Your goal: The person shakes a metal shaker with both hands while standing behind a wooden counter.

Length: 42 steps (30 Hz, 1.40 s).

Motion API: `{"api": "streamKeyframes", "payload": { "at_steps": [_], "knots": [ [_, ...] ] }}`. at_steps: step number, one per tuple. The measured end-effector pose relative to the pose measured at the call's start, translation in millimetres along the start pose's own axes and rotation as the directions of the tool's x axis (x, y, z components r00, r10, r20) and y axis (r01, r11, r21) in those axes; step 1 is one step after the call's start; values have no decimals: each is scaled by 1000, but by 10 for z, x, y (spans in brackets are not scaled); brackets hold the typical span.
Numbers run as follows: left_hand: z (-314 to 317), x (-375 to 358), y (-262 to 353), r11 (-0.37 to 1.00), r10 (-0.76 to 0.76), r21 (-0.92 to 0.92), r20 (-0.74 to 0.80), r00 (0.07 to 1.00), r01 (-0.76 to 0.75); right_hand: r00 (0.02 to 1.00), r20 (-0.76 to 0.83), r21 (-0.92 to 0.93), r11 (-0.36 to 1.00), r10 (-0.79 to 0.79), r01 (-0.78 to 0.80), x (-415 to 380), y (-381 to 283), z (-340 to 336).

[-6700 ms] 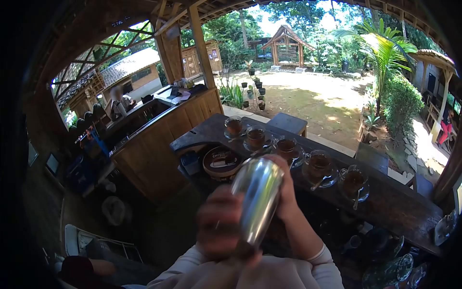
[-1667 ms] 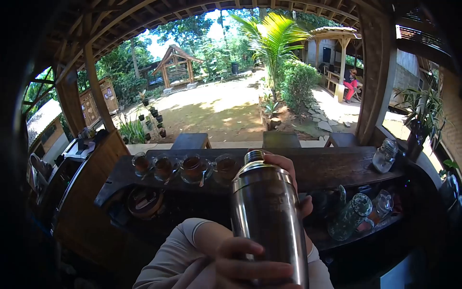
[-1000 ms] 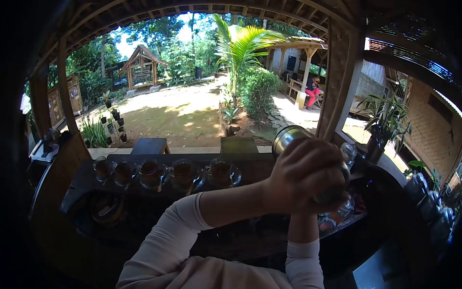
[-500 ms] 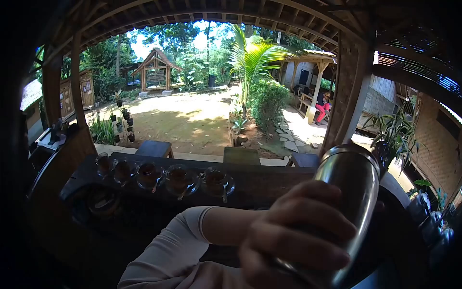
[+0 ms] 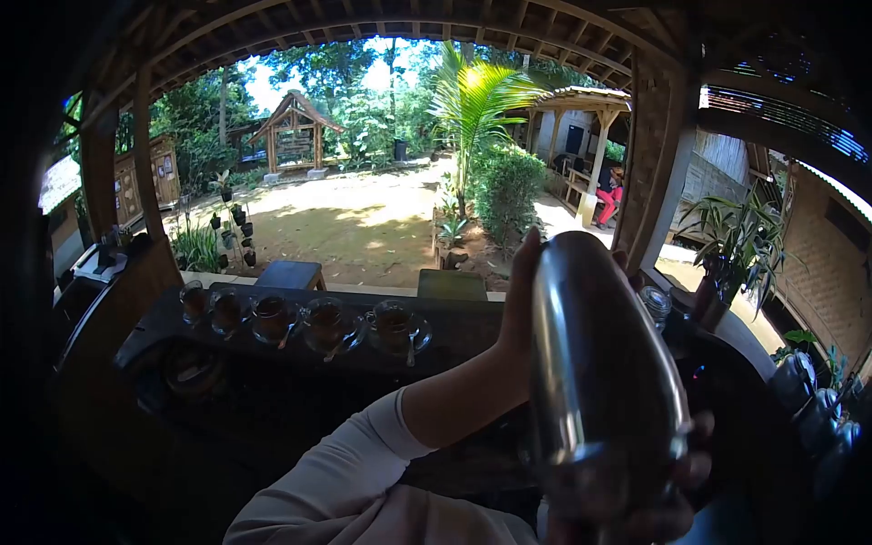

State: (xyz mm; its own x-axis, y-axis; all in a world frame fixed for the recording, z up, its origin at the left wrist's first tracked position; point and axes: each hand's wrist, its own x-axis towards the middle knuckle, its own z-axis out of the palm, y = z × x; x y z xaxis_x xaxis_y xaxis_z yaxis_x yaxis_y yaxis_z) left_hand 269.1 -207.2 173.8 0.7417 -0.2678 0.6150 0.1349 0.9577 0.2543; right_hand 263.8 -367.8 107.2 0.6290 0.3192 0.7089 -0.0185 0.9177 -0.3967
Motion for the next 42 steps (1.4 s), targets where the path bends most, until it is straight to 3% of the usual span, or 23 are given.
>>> {"api": "streamKeyframes", "payload": {
  "at_steps": [1,2,4,5,8,9,12,14,15,16,19,22,24,25,26,27,28,32,33,36,39,40,42],
  "knots": [
    [-93,49,15,995,21,99,-148,989,-7,773,237,-518,597,-589,613,337,149,183],
    [-300,151,-16,987,108,141,-203,973,-80,279,684,-591,-287,-674,754,604,242,314],
    [-600,193,-33,989,151,51,-332,931,-142,685,283,-954,-121,-672,276,834,218,356],
    [-612,160,-32,988,156,75,-382,911,-138,687,274,-957,-120,-673,264,747,211,367],
    [-168,39,-30,999,-32,-18,-117,993,30,324,617,-568,-122,-717,814,366,305,792],
    [-130,102,-67,998,53,-29,71,996,-51,328,617,-567,-115,-716,816,401,350,769],
    [-295,222,119,1000,-24,-7,374,927,29,-43,672,-259,-289,-739,922,493,548,692],
    [-598,240,135,1000,11,-1,-26,1000,-11,332,762,-517,-212,-556,829,762,425,551],
    [-575,243,122,985,46,-145,-310,950,-95,616,549,-792,-114,-566,600,839,501,455],
    [-679,208,153,983,117,-91,-372,921,-161,675,418,-813,81,-608,577,1003,537,404],
    [-257,30,214,973,194,162,-168,966,-167,509,501,-718,-8,-700,696,779,487,392],
    [-63,-118,236,994,106,12,182,978,-110,385,624,-589,-86,-680,804,555,561,574],
    [-237,-73,330,1000,7,4,-81,997,-6,294,691,-498,-141,-661,856,432,611,674],
    [-443,-25,327,998,54,-5,-181,982,-56,331,748,-579,-322,-575,750,671,574,527],
    [-629,-13,327,994,100,-12,-281,955,-107,600,546,-838,-384,-585,388,772,708,495],
    [-668,-77,356,980,80,-126,-447,891,-151,775,244,-939,58,-582,340,943,793,482],
    [-697,-106,358,981,77,-125,-448,891,-147,773,243,-939,58,-586,338,877,797,507],
    [-103,-300,510,1000,11,-5,-101,995,-11,272,708,-508,-203,-651,837,350,842,876],
    [-39,-307,514,998,58,14,20,998,-58,272,708,-505,-199,-651,840,380,894,902],
    [-286,-338,700,1000,-22,-13,77,997,24,290,677,-497,-130,-676,858,368,1054,991],
    [-644,-598,695,984,116,-64,-473,873,-166,812,218,-917,170,-541,360,863,1319,777],
    [-708,-745,635,983,125,-55,-478,869,-172,875,134,-923,262,-466,281,886,1337,787],
    [-456,-982,709,961,262,49,-463,847,-271,788,335,-795,294,-516,531,621,1414,994]
  ]
}}
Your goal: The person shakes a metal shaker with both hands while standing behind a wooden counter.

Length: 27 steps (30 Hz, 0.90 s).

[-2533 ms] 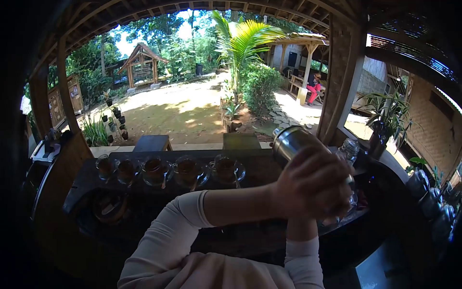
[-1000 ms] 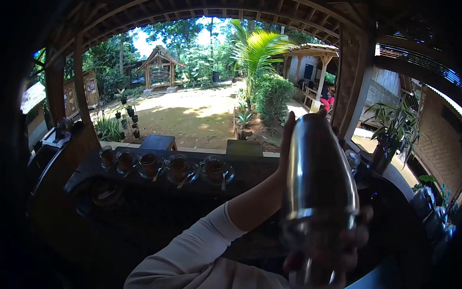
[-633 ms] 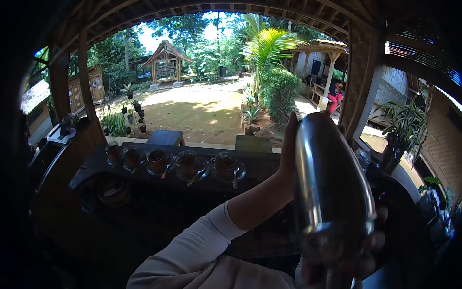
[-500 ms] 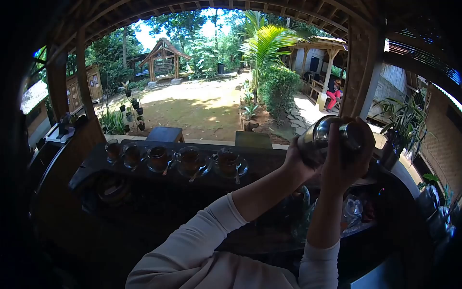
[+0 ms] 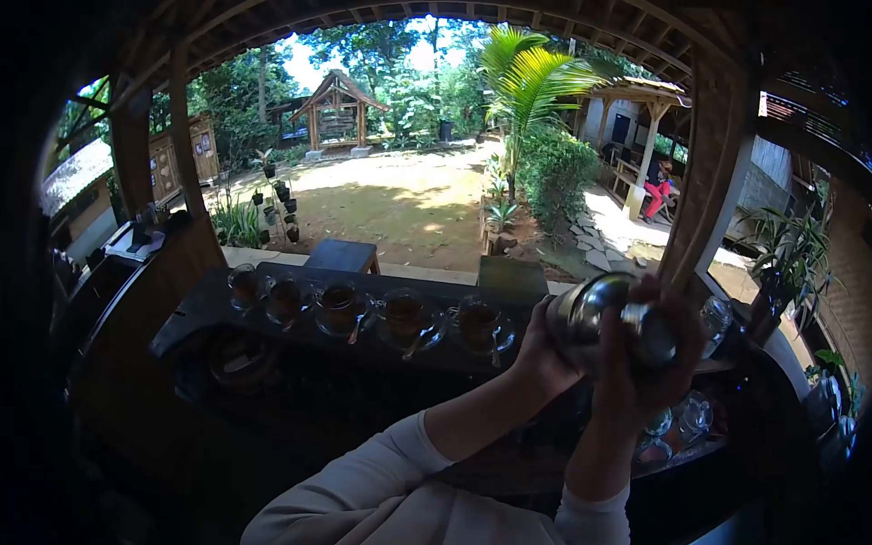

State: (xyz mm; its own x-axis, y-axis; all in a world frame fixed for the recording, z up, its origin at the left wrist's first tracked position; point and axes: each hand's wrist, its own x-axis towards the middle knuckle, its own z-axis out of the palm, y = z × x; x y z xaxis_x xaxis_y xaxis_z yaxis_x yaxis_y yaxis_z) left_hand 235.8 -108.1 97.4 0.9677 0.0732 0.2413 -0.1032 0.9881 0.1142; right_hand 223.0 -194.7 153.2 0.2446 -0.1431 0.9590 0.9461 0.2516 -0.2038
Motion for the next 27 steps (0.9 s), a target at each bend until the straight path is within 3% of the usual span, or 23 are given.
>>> {"api": "streamKeyframes", "payload": {
  "at_steps": [1,2,4,6,8,9,10,11,12,13,14,16,17,18,19,20,21,22,23,24,25,26,27],
  "knots": [
    [137,-211,140,994,-101,45,87,991,97,944,117,7,951,-308,309,-51,-261,27],
    [253,-392,269,974,-214,-25,225,950,226,868,206,9,888,-451,459,-173,-477,-36],
    [128,-377,408,999,2,-40,592,806,27,860,220,83,887,-461,455,-245,-511,126],
    [73,-450,698,994,-110,44,450,886,101,846,230,200,874,-481,443,-383,-513,286],
    [-456,-373,773,974,227,-30,69,971,-225,976,216,14,999,-43,41,-463,-33,730],
    [-716,-330,825,958,269,-67,-107,957,-277,977,213,21,999,-28,25,-508,-79,770],
    [-756,-434,860,958,274,-57,-114,955,-282,969,242,44,997,50,-62,-516,-135,830],
    [-739,-520,964,970,176,-180,64,982,-162,956,273,72,989,107,-132,-467,-175,917],
    [-713,-642,1084,959,94,-284,244,965,-21,922,346,168,978,-175,123,-478,-323,907],
    [-237,-934,1129,993,79,-114,331,940,-43,817,436,233,924,-377,302,-447,-607,814],
    [-203,-1005,1281,981,83,-195,391,917,-6,749,305,439,785,-588,438,-465,-747,823],
    [-53,-1145,1437,997,82,-47,605,792,-67,767,269,468,775,-583,425,-559,-727,999],
    [-186,-1131,1527,994,114,-73,595,796,-87,784,237,472,773,-574,423,-634,-689,1110],
    [-331,-1263,1584,931,9,-342,363,932,124,801,208,473,775,-561,420,-720,-637,1225],
    [-636,-1247,1558,932,22,-347,350,936,108,863,312,375,886,-397,272,-788,-438,1459],
    [-1028,-1119,1494,913,364,110,223,904,-394,925,380,279,953,7,-122,-924,-337,1674],
    [-1321,-1072,1487,485,661,556,272,699,-675,743,479,153,789,467,-595,-971,-307,1769],
    [-1494,-1123,1559,472,666,559,280,691,-681,746,483,167,788,458,-592,-980,-365,1762],
    [-1605,-1123,1703,735,542,307,268,796,-604,871,433,282,883,233,-376,-964,-438,1728],
    [-1650,-1137,1817,907,394,27,295,871,-419,933,359,373,917,-4,-140,-923,-546,1673],
    [-1731,-1173,1892,955,244,-250,355,903,-160,891,347,460,881,-295,112,-868,-698,1513],
    [-701,-1598,1638,889,183,-458,324,928,-16,772,310,540,771,-555,338,-809,-846,1398],
    [-383,-1673,1666,944,176,-328,428,886,-29,776,309,548,770,-551,328,-863,-884,1436]
  ]
}}
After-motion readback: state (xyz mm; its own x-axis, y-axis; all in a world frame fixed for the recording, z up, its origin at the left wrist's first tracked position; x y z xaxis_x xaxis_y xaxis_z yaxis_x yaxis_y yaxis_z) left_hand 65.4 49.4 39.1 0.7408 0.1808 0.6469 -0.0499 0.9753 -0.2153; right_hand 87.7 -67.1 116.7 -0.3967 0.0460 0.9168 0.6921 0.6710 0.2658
